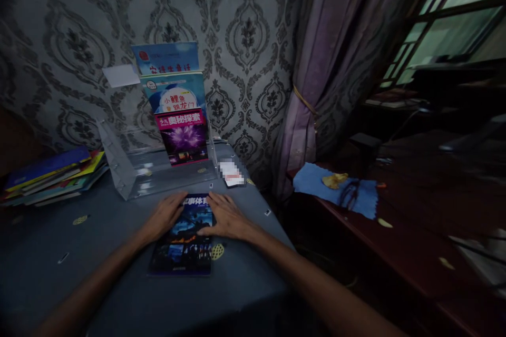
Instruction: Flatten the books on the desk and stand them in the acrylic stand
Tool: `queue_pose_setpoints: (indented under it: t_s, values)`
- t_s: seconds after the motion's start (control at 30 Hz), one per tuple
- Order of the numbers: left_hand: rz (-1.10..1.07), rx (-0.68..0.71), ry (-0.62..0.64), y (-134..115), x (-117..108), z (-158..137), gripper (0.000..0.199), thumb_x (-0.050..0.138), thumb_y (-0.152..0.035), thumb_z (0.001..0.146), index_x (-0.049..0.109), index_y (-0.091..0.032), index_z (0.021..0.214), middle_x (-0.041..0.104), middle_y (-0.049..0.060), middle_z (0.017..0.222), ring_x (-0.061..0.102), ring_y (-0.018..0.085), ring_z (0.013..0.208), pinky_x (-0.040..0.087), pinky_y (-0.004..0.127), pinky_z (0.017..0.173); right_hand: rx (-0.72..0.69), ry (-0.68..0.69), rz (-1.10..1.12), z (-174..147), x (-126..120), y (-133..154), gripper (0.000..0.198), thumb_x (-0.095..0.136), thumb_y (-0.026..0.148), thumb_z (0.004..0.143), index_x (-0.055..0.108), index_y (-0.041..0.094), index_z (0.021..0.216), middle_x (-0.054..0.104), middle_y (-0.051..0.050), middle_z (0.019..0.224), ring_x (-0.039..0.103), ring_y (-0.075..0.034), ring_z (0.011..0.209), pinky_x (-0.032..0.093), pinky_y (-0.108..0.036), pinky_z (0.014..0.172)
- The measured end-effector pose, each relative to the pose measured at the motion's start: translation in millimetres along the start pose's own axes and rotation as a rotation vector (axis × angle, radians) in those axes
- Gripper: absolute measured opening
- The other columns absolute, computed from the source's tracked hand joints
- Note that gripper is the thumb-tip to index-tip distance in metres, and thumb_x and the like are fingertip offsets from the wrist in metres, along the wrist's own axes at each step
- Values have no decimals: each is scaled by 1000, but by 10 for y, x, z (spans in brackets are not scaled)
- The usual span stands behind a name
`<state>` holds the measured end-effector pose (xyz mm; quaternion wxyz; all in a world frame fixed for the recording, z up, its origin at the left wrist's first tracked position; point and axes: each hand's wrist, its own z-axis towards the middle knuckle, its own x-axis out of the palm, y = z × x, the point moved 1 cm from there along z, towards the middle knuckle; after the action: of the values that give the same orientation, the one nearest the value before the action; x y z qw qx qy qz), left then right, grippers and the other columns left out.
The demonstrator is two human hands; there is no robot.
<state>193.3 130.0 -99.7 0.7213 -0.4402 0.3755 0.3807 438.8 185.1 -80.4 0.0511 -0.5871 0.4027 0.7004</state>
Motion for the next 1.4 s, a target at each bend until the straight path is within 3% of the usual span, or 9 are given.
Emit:
queue_pose_setpoints:
  t_s: [0.17,0.3,0.5,0.63,0.73,0.87,1.07,1.27,1.4]
  values:
    - [44,-174,-58,104,-89,-264,45,46,-29,98,52,-19,142,63,16,139,58,31,130,44,50,109,7,-9,-18,16,9,-3,118,66,82,72,32,10,159,22,-24,166,20,-40,155,16,-55,125]
    - [-108,-215,-68,94,-110,-355,50,46,-32,96,52,-17,143,64,16,138,59,31,128,43,52,110,25,-9,-21,20,14,7,118,66,82,71,34,8,157,23,-25,166,21,-41,154,17,-56,125]
    - [-696,-461,-157,142,-143,-266,54,66,-35,83,58,-16,134,70,14,127,63,30,124,47,45,108,0,-6,-14,10,31,-5,117,62,85,73,32,10,159,21,-24,167,18,-40,155,15,-55,125]
    - [-1058,-750,-239,126,-259,-231,52,77,-23,75,61,-17,124,73,11,117,73,21,95,59,31,80,14,28,0,-9,42,-2,124,62,86,71,24,9,161,13,-24,168,11,-39,157,9,-55,126]
    - [-1278,-881,-78,-4,-318,-245,39,78,-17,76,66,-14,113,76,11,104,73,18,73,60,27,63,16,55,20,-23,39,12,130,65,86,68,19,10,162,7,-25,168,4,-38,158,4,-56,127]
    - [-1476,-914,96,-240,-336,-268,25,79,-15,78,69,-10,101,77,11,90,74,20,71,61,28,64,20,60,81,-58,4,43,127,68,84,68,20,14,162,5,-22,169,0,-38,157,1,-57,126]
    - [-1533,-972,-45,-416,-354,-262,21,79,-17,80,72,-13,100,78,8,88,76,20,75,63,28,72,22,64,228,-104,-82,43,123,69,83,69,22,18,162,5,-20,170,0,-39,158,2,-60,126]
    - [-1563,-930,-158,-466,-364,-175,23,81,-22,79,73,-16,100,79,4,95,76,18,81,62,25,75,11,-41,683,-106,-57,-29,117,74,77,69,26,25,161,6,-13,172,8,-33,158,14,-55,127]
    - [-1553,-882,-190,-434,-337,-133,35,85,-27,75,73,-18,107,79,4,99,76,20,88,62,26,79,-14,-107,778,-144,16,-1,106,62,74,84,14,22,164,3,-11,172,5,-29,159,9,-51,128]
